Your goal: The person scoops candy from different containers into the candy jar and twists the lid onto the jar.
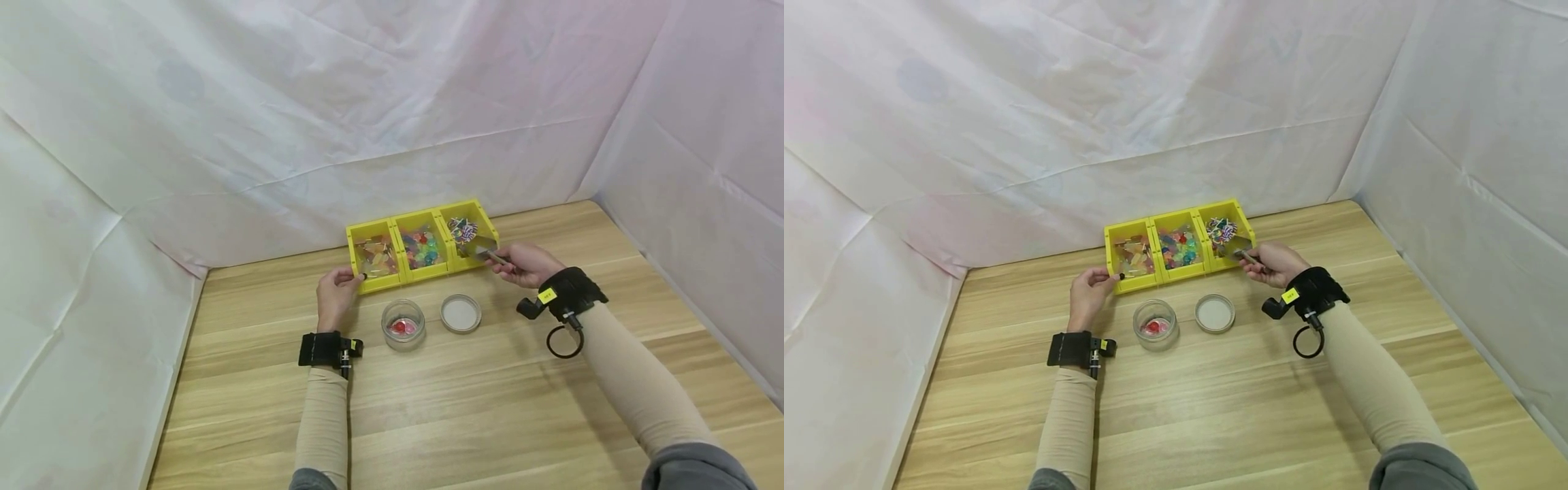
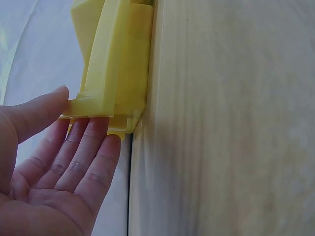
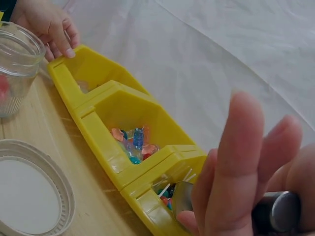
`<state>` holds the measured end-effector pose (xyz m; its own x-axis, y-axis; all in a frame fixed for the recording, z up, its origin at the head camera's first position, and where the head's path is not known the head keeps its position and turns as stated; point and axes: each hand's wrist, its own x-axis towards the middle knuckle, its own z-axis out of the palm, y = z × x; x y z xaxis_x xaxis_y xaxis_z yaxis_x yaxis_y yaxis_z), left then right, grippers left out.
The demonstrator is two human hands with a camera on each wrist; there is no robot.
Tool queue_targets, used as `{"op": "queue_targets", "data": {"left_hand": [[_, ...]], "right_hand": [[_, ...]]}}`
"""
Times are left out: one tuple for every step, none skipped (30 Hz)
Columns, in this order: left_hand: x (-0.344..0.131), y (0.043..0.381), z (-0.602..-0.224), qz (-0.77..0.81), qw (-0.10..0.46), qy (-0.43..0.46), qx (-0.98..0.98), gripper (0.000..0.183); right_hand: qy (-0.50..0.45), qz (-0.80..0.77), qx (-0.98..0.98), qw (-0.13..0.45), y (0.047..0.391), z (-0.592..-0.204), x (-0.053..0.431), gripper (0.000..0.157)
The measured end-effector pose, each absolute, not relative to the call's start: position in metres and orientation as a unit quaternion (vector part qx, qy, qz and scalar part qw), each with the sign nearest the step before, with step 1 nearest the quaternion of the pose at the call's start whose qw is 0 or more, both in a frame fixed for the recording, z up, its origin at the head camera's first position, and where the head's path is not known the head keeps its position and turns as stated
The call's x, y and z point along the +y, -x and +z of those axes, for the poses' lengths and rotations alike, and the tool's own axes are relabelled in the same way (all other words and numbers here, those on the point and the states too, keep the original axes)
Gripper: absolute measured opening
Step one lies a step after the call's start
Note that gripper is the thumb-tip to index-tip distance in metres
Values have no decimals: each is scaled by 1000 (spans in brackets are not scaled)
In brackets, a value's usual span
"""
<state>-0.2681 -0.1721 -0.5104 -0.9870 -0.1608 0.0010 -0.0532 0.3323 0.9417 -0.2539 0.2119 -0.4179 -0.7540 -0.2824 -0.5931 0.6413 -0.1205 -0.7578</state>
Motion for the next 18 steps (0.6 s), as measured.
{"op": "queue_targets", "data": {"left_hand": [[-172, 268, -510, -575, 47, -66, -814, 24], [-172, 268, -510, -575, 47, -67, -814, 24], [-172, 268, -510, -575, 46, -66, -814, 24], [-172, 268, -509, -576, 46, -67, -814, 24], [-172, 268, -509, -576, 45, -67, -813, 24], [-172, 268, -509, -576, 45, -68, -813, 24], [-172, 268, -509, -577, 45, -68, -812, 24], [-172, 268, -509, -577, 45, -68, -812, 24], [-172, 268, -509, -578, 45, -67, -812, 24], [-172, 268, -509, -578, 45, -68, -812, 24], [-172, 268, -509, -578, 46, -68, -812, 24], [-172, 268, -509, -577, 47, -67, -812, 24], [-172, 268, -509, -578, 48, -67, -812, 24], [-173, 268, -510, -577, 49, -68, -813, 24], [-173, 268, -510, -577, 49, -68, -813, 24], [-173, 269, -510, -576, 50, -68, -813, 24], [-173, 269, -510, -576, 50, -68, -813, 24], [-173, 269, -510, -576, 50, -68, -813, 24]], "right_hand": [[-155, -734, 581, 316, 254, -418, 212, 34], [-156, -735, 579, 316, 255, -418, 212, 34], [-158, -737, 576, 316, 255, -418, 212, 34], [-161, -738, 573, 317, 256, -417, 212, 34], [-163, -740, 571, 316, 256, -417, 211, 34], [-163, -741, 569, 317, 256, -417, 211, 34], [-166, -743, 566, 317, 256, -417, 211, 34], [-167, -744, 564, 316, 257, -417, 210, 33], [-169, -745, 563, 315, 257, -417, 209, 33], [-170, -746, 562, 313, 257, -417, 208, 33], [-171, -748, 560, 312, 257, -418, 207, 33], [-171, -750, 559, 310, 257, -418, 206, 33], [-171, -751, 557, 310, 257, -419, 205, 33], [-171, -753, 555, 309, 257, -420, 204, 32], [-173, -755, 552, 309, 257, -421, 203, 32], [-174, -756, 550, 309, 257, -422, 202, 32], [-173, -758, 547, 310, 258, -423, 202, 31], [-173, -758, 546, 311, 258, -424, 201, 31]]}}
